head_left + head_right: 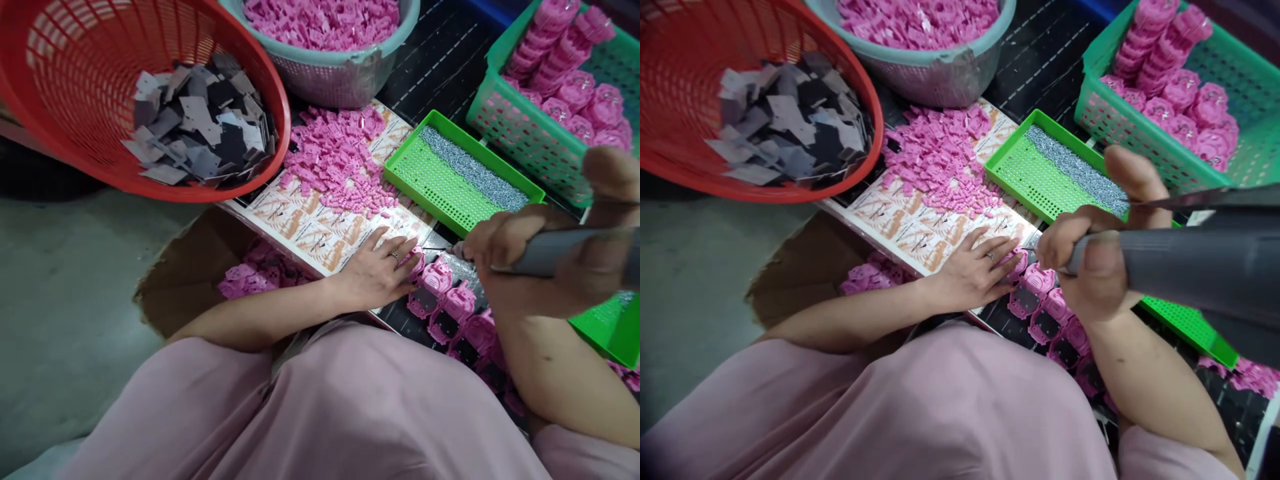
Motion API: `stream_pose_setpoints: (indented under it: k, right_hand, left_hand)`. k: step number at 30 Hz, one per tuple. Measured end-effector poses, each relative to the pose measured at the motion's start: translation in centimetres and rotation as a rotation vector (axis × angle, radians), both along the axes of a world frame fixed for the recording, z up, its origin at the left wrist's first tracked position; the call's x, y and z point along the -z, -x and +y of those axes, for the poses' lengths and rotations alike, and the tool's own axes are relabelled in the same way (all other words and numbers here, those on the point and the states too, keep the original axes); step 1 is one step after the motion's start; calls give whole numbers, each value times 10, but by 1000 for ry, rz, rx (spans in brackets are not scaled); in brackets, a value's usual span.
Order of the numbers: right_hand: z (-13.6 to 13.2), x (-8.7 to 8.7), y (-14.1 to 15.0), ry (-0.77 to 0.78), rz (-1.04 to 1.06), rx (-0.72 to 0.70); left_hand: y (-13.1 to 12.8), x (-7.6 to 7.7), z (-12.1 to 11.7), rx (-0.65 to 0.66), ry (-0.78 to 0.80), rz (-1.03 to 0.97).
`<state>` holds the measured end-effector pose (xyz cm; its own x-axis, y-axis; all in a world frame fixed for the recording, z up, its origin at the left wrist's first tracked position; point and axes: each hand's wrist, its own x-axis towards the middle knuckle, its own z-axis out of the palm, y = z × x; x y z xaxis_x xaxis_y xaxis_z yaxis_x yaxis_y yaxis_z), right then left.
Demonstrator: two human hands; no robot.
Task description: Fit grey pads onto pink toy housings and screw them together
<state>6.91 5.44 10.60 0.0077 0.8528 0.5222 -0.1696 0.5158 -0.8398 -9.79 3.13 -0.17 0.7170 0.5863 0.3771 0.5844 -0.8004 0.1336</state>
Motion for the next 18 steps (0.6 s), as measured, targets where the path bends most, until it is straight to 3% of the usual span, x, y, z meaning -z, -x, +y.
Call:
stream_pose_setpoints:
  k: [6,13,18]
  right_hand:
    - [4,17,13,-18,36,-56]
    - [3,30,14,-74,12,-113]
    - [10,21,7,-67,-47,-139]
  left_hand:
    - [-1,-4,0,7,59,34]
    - [-1,-2,0,4,21,0]
    - [-1,0,0,-1,10,10]
